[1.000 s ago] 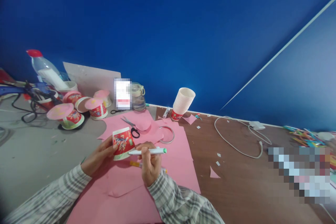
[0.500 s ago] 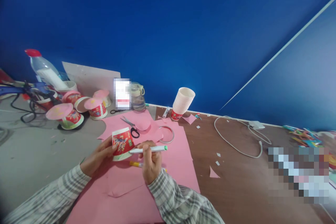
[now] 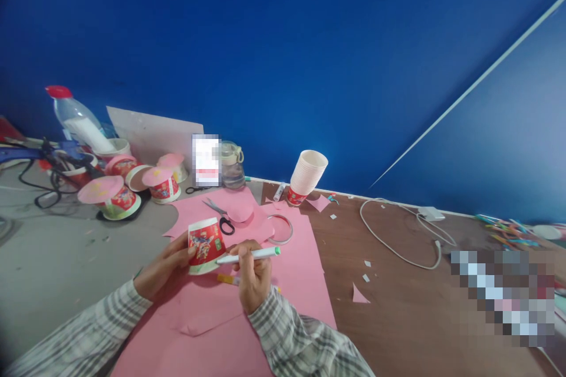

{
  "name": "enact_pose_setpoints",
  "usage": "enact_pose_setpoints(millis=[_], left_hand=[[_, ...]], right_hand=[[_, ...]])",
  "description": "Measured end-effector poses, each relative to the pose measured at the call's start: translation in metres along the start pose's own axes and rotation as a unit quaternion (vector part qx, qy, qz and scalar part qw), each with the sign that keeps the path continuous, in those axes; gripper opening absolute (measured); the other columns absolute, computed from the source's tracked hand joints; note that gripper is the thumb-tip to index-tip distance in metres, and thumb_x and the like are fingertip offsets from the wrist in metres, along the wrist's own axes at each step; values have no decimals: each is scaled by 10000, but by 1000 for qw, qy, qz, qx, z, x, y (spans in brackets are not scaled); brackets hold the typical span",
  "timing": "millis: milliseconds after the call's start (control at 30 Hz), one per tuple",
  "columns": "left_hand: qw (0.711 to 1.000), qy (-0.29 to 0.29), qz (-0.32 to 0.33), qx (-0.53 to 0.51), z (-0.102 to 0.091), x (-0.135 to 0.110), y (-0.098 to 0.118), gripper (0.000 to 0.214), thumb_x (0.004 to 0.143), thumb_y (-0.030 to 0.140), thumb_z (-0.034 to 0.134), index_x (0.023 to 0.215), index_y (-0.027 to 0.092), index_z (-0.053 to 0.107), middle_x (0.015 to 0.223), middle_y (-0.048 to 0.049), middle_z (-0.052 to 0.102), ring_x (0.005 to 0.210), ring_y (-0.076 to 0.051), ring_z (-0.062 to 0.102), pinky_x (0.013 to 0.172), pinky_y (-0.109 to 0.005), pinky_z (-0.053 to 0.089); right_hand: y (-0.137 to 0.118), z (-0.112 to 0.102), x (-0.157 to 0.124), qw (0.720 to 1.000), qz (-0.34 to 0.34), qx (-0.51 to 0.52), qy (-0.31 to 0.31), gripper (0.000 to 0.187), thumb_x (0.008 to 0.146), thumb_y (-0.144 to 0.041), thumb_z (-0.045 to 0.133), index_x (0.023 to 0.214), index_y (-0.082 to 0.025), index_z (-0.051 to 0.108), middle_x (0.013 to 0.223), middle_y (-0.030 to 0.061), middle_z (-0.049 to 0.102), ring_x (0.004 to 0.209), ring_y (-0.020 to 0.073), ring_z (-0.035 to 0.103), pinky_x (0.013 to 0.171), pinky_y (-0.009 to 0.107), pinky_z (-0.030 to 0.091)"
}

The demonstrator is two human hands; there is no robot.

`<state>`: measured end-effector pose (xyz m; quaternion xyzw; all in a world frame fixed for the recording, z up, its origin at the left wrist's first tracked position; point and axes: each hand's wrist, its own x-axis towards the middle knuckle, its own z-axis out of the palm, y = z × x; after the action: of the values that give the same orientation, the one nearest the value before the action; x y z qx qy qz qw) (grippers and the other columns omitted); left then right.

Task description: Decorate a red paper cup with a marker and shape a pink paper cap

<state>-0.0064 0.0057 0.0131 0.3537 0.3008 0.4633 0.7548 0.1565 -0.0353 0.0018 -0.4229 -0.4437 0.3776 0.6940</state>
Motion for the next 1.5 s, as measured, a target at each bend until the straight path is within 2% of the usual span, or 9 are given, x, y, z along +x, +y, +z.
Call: enact_pose_setpoints(millis=[233, 633, 933, 1167, 1500], left_hand=[[1000, -5, -7, -13, -1, 0, -1, 403, 621, 151, 640, 1022, 142, 604, 874, -165, 727, 820, -389, 603, 696, -479, 461], [999, -34, -4, -9, -10, 1, -5, 405, 671, 132, 604, 1074, 149, 578, 906, -168, 725, 779, -367, 623, 633, -427, 480], [1000, -26, 3, 1, -12, 2, -6, 437, 651, 137, 615, 1087, 152, 575, 904, -161, 727, 774, -356, 623, 658, -426, 472], [1000, -17, -3, -2, -12, 2, -6, 409, 648, 126, 609, 1057, 145, 592, 862, -161, 737, 753, -360, 628, 644, -427, 471], [1000, -20, 4, -3, -9, 1, -4, 364, 655, 133, 608, 1018, 140, 614, 828, -154, 742, 719, -349, 635, 630, -423, 473]], right_hand=[[0, 0, -2, 1000, 16, 17, -15, 352, 785, -441, 543, 627, -158, 678, 415, -36, 476, 414, 156, 517, 395, 227, 439], [7, -2, 0, 999, 29, 42, 5, 315, 790, -408, 546, 616, -173, 665, 488, -27, 532, 402, 133, 497, 393, 217, 412], [7, -1, 3, 997, 34, 56, 29, 319, 802, -423, 520, 644, -178, 649, 447, -51, 475, 412, 144, 508, 412, 229, 427], [7, -1, 1, 997, 27, 73, 9, 333, 793, -407, 537, 585, -174, 652, 434, -45, 488, 388, 129, 455, 421, 240, 413], [8, -2, 2, 998, 28, 63, 1, 309, 800, -387, 541, 616, -173, 667, 453, -35, 507, 412, 142, 494, 403, 224, 392]])
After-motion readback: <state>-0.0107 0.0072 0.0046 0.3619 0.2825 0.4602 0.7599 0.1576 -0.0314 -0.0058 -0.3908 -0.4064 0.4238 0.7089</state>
